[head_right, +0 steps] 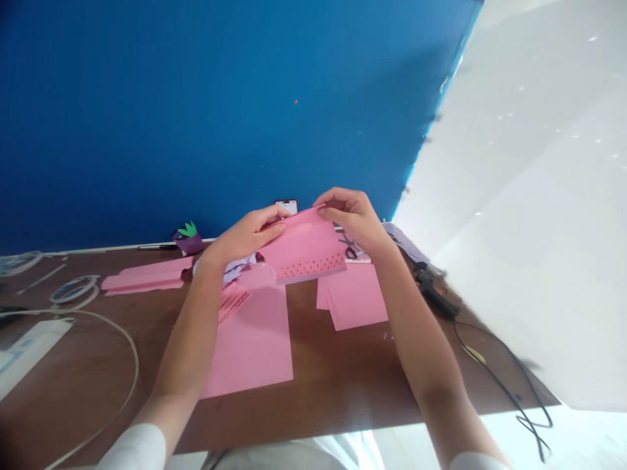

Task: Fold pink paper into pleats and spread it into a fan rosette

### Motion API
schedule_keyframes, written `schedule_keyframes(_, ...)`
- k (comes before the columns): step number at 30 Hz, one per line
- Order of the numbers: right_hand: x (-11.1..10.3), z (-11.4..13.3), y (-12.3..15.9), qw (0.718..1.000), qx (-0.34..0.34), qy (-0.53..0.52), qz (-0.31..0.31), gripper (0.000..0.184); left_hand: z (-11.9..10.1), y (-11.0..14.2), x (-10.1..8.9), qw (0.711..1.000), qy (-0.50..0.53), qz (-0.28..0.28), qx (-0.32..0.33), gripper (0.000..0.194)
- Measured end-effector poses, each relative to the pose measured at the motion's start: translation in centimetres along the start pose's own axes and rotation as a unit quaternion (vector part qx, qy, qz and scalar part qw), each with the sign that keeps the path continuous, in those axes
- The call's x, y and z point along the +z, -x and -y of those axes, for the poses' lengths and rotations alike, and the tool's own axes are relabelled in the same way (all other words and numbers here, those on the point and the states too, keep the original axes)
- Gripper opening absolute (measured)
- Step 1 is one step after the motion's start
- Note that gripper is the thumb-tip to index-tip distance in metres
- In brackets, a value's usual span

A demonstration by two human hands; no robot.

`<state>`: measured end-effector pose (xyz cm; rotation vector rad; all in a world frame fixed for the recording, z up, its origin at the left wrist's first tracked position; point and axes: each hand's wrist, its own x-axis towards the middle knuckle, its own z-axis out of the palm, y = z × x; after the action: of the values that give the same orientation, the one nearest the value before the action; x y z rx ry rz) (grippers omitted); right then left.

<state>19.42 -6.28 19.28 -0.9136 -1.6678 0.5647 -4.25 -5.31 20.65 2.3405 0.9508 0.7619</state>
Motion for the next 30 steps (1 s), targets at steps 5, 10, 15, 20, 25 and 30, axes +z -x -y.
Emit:
schedule_keyframes(5, -0.1, -1.1, -0.2, 0.999, 0.002, -0.028, -0.03, 0.011, -0.4, 0.3, -0.2, 0.999, -0.024, 0.028, 0.007, 0.035)
schedule_keyframes(10, -0.3, -1.5, -0.1, 0.998, 0.0, -0.039, -0.043, 0.015, -0.8, 0.4, 0.0, 1.0, -0.016, 0.012, 0.011, 0.047)
schedule_keyframes(15, -0.4, -2.1, -0.1, 0.998, -0.033, -0.01, -0.052, 0.017, -0.7, 0.1, 0.4, 0.999, -0.029, -0.027, 0.019, 0.035)
schedule_keyframes(20, -0.5, -1.3, 0.0, 0.998, -0.045, -0.009, -0.049, 0.019, -0.8, -0.2, 0.9, 0.998, -0.037, -0.04, 0.013, 0.039)
schedule_keyframes(25, -0.3, 0.1, 0.1, 0.997, -0.036, 0.027, -0.067, 0.019, -0.7, -0.7, 1.6, 0.996, -0.037, -0.08, 0.026, 0.041)
schedule_keyframes(30, -0.1, 0.5, 0.1, 0.998, -0.027, 0.033, -0.053, 0.019, -0.6, -0.7, 1.6, 0.994, -0.058, -0.084, 0.035, 0.031)
